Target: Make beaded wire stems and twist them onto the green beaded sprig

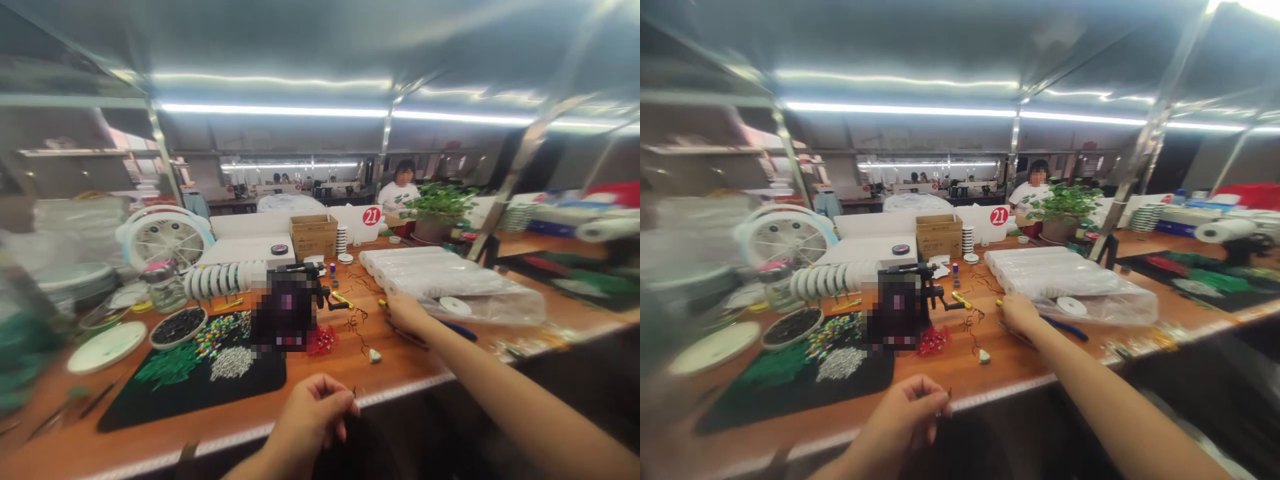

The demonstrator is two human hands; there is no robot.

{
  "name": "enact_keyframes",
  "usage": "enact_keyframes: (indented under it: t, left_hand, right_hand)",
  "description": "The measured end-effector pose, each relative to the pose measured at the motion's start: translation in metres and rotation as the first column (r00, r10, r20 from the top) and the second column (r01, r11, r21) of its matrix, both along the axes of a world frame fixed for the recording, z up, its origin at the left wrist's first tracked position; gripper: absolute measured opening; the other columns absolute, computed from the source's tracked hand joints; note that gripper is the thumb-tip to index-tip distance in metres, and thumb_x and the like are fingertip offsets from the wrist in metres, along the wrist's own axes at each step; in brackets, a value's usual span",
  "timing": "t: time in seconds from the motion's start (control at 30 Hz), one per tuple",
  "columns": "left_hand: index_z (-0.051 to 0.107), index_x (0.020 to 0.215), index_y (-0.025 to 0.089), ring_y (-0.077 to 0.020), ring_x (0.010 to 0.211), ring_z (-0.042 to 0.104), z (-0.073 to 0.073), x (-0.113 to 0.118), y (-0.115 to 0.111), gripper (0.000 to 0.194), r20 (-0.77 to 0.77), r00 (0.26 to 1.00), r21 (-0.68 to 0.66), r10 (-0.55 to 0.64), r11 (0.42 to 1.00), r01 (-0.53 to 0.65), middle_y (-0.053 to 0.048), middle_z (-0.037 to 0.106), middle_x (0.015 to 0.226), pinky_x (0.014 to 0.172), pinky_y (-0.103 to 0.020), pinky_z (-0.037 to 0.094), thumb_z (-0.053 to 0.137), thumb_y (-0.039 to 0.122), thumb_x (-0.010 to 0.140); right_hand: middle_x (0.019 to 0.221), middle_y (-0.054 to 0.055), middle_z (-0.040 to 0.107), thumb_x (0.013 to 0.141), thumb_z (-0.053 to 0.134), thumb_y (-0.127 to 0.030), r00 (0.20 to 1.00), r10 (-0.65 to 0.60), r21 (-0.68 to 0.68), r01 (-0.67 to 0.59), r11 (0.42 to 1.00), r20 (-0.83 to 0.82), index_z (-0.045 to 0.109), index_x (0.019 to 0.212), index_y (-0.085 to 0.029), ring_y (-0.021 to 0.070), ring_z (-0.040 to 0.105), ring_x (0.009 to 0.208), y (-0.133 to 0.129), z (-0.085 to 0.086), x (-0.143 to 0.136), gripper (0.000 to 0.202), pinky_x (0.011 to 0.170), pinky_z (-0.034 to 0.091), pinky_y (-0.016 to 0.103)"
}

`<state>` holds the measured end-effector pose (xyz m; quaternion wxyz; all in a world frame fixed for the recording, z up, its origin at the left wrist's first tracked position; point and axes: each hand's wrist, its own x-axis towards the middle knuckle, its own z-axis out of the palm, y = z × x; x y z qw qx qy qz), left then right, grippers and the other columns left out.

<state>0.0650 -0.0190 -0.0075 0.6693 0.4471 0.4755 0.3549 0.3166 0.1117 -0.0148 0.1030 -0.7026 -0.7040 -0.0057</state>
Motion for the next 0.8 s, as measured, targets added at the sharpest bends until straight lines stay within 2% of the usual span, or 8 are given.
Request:
enact_keyframes:
  t: [0.13, 0.27, 0.33, 0.4, 0.5, 0.57, 0.67, 0.8]
  left_hand:
    - [0.056, 0.062, 0.016, -0.0048, 0.037, 0.037, 0.002, -0.025, -0.019, 0.017, -0.012, 0.998, -0.007, 0.054, 0.998, -0.054, -0.001, 0.063, 0.055, 0.037, -0.018, 0.019, 0.068, 0.027, 0.063]
    - [0.059, 0.061, 0.016, -0.0074, 0.043, 0.040, 0.006, -0.036, -0.026, 0.017, -0.092, 0.989, 0.092, 0.120, 0.989, -0.112, 0.000, 0.061, 0.055, 0.042, -0.019, 0.026, 0.068, 0.029, 0.066]
    - [0.061, 0.061, 0.016, -0.0102, 0.051, 0.047, 0.008, -0.034, -0.023, 0.016, -0.128, 0.979, 0.187, 0.160, 0.973, -0.135, -0.001, 0.061, 0.057, 0.049, -0.021, 0.033, 0.069, 0.028, 0.066]
    - [0.062, 0.062, 0.016, -0.0133, 0.058, 0.051, 0.009, -0.028, -0.017, 0.015, -0.144, 0.971, 0.276, 0.189, 0.950, -0.144, -0.001, 0.062, 0.060, 0.057, -0.023, 0.038, 0.069, 0.029, 0.066]
    - [0.062, 0.063, 0.017, -0.0158, 0.062, 0.054, 0.009, -0.018, -0.008, 0.015, -0.170, 0.964, 0.353, 0.206, 0.926, -0.135, -0.001, 0.062, 0.061, 0.062, -0.025, 0.040, 0.069, 0.029, 0.067]
    - [0.063, 0.063, 0.017, -0.0167, 0.063, 0.055, 0.008, -0.012, -0.003, 0.013, -0.170, 0.962, 0.403, 0.213, 0.906, -0.129, -0.001, 0.063, 0.062, 0.063, -0.025, 0.041, 0.067, 0.028, 0.069]
    - [0.065, 0.065, 0.018, -0.0181, 0.067, 0.057, 0.006, -0.005, 0.001, 0.011, -0.177, 0.960, 0.526, 0.218, 0.845, -0.095, -0.002, 0.065, 0.067, 0.065, -0.025, 0.041, 0.065, 0.027, 0.072]
    - [0.065, 0.066, 0.020, -0.0177, 0.068, 0.056, 0.004, 0.001, 0.008, 0.013, -0.221, 0.946, 0.713, 0.237, 0.701, -0.009, -0.003, 0.064, 0.070, 0.066, -0.025, 0.041, 0.061, 0.025, 0.077]
  right_hand:
    - [0.101, 0.021, 0.058, 0.084, 0.045, -0.009, 0.991, 0.047, 0.146, -0.029, 0.989, -0.123, 0.057, 0.093, -0.008, 0.0268, 0.055, 0.096, -0.028, 0.003, -0.022, 0.015, 0.083, 0.041, 0.036]
    - [0.085, 0.007, 0.060, 0.091, 0.029, -0.018, 0.911, 0.232, 0.223, -0.162, 0.961, -0.340, 0.047, 0.092, -0.017, 0.0172, 0.058, 0.079, -0.077, -0.003, -0.058, 0.019, 0.071, 0.045, 0.026]
    - [0.071, 0.002, 0.055, 0.091, 0.030, -0.026, 0.746, 0.330, 0.261, -0.214, 0.941, -0.578, 0.045, 0.086, -0.019, 0.0160, 0.055, 0.065, -0.099, -0.007, -0.073, 0.017, 0.061, 0.044, 0.026]
    - [0.065, -0.001, 0.049, 0.090, 0.036, -0.036, 0.516, 0.326, 0.240, -0.228, 0.944, -0.792, 0.046, 0.085, -0.019, 0.0149, 0.049, 0.057, -0.115, -0.010, -0.083, 0.020, 0.054, 0.042, 0.026]
    - [0.064, -0.003, 0.045, 0.086, 0.044, -0.051, 0.212, 0.165, 0.107, -0.260, 0.960, -0.963, 0.051, 0.083, -0.018, 0.0117, 0.044, 0.053, -0.127, -0.011, -0.094, 0.034, 0.049, 0.037, 0.023]
    - [0.062, -0.003, 0.044, 0.082, 0.045, -0.060, 0.056, 0.052, 0.036, -0.258, 0.965, -0.997, 0.055, 0.078, -0.017, 0.0101, 0.042, 0.050, -0.129, -0.011, -0.100, 0.044, 0.048, 0.036, 0.022]
    - [0.057, -0.003, 0.045, 0.078, 0.045, -0.067, -0.082, -0.035, -0.018, -0.204, 0.979, -0.996, 0.057, 0.068, -0.015, 0.0101, 0.042, 0.047, -0.127, -0.012, -0.104, 0.054, 0.047, 0.036, 0.023]
    - [0.054, -0.001, 0.049, 0.077, 0.048, -0.065, -0.116, -0.083, -0.068, -0.132, 0.989, -0.990, 0.056, 0.057, -0.015, 0.0111, 0.044, 0.049, -0.120, -0.010, -0.107, 0.054, 0.048, 0.035, 0.023]
